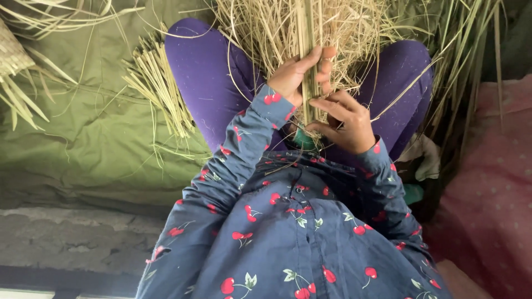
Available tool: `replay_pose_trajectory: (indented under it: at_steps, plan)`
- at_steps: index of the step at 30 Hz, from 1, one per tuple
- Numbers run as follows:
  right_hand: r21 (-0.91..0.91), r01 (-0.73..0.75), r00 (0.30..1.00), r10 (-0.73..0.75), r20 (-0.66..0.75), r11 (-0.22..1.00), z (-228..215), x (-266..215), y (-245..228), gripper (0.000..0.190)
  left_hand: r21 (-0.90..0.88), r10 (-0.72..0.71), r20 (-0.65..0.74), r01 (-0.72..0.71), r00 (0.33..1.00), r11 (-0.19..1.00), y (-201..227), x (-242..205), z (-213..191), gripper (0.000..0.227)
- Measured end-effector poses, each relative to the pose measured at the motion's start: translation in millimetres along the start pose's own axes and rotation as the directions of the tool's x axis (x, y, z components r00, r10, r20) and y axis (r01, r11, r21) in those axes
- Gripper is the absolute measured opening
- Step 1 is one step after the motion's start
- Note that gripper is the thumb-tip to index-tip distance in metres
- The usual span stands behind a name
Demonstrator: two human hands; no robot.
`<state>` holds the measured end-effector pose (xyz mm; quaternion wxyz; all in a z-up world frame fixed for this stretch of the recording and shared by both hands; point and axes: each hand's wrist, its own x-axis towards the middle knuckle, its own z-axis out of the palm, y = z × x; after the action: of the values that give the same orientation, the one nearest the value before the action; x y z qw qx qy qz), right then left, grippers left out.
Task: A person sits on the floor and uses a small blade to strip and clean long natural fibers from palm leaves to prepare them for weaving.
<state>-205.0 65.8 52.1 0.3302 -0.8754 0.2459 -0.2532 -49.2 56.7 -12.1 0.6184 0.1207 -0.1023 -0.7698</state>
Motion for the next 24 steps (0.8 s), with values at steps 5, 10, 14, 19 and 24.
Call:
replay_pose_trajectory:
  at_steps: [5, 10, 14, 19, 24]
  plan:
    - [0.444, -0.311, 0.948, 0.306, 0.085, 0.840, -6.0, 1.4, 9.5, 0.052, 0.087, -0.082, -0.012, 0.083, 0.997, 0.993, 5.0, -6.3, -1.3, 0.031]
    - [0.022, -0.573, 0.819, 0.571, 0.065, 0.819, -7.8, 0.4, 49.7, 0.053, 0.412, -0.070, -0.162, 0.131, 0.984, 0.902, 16.5, -23.8, 30.2, 0.035]
    - [0.406, -0.329, 0.935, 0.355, 0.013, 0.853, -14.1, 22.3, 28.8, 0.025, 0.361, -0.156, -0.147, 0.200, 0.977, 0.911, 14.3, -28.4, 35.0, 0.028]
    - [0.475, -0.305, 0.931, 0.363, -0.033, 0.825, -12.4, 35.2, 38.6, 0.027, 0.355, -0.153, -0.210, 0.221, 0.966, 0.908, -21.1, -46.9, 61.2, 0.027]
    - [0.562, -0.320, 0.947, 0.274, 0.168, 0.763, -14.2, 20.2, 18.0, 0.042, 0.237, -0.175, -0.291, 0.248, 0.941, 0.939, -65.8, -101.9, 61.3, 0.023]
